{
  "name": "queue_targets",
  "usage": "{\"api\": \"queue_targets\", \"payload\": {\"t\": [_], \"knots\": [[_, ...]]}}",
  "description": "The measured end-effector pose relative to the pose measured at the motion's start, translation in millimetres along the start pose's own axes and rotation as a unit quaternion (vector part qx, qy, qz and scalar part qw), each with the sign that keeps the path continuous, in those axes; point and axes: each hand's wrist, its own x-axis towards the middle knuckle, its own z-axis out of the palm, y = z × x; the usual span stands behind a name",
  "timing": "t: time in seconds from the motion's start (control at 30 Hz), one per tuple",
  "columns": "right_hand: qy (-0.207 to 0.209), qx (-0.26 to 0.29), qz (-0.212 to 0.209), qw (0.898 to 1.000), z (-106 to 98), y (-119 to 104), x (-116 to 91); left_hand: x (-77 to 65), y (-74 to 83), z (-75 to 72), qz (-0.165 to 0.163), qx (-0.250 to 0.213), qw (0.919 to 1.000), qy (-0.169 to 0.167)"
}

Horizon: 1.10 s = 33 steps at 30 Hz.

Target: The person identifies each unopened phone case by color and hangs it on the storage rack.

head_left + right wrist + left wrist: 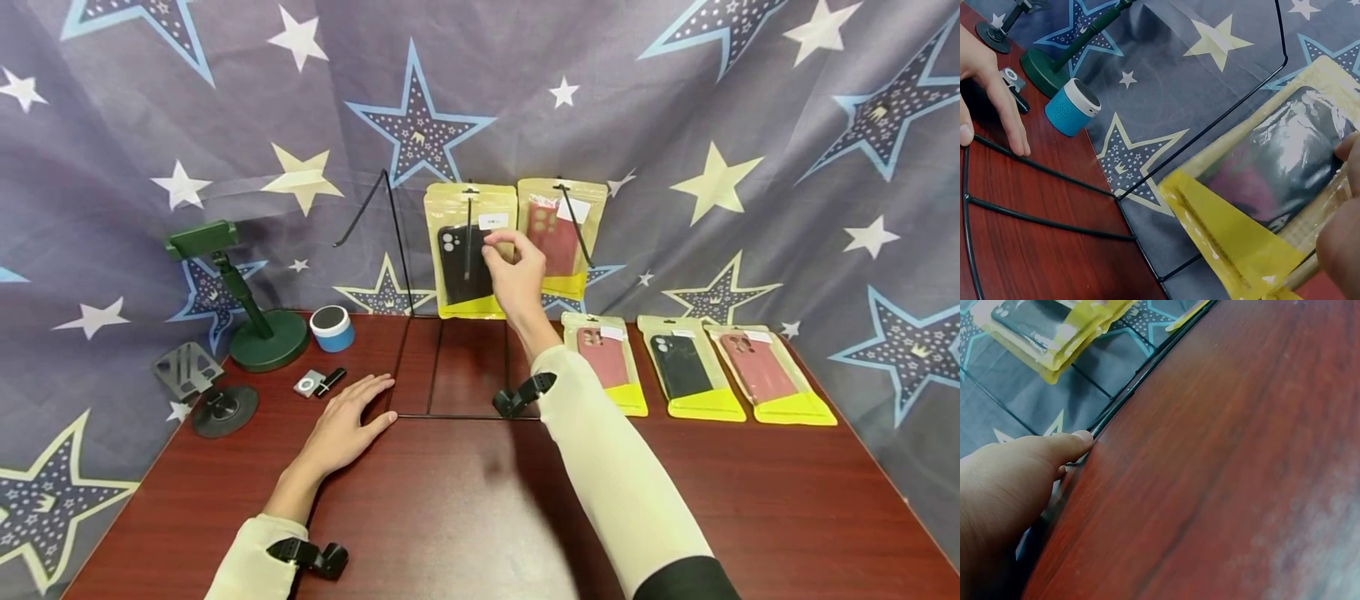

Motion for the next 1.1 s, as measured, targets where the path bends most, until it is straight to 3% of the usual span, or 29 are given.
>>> {"api": "queue_targets", "payload": {"t": [0.27,0.47,0.8,1.1], "knots": [[0.003,0.027,0.011,1.0,-12,11,-2,-0.9,2.7,-0.3,0.002,-0.004,1.0,0.004],[-0.014,0.019,0.009,1.0,-34,19,-5,-1.2,3.6,0.9,0.001,-0.007,1.0,0.005],[-0.039,-0.016,0.02,0.999,-97,30,-14,-0.4,2.7,2.4,0.001,-0.004,1.0,0.002],[-0.054,-0.068,0.074,0.993,-156,42,-23,-1.3,3.2,-0.4,0.002,-0.002,1.0,0.0]]}}
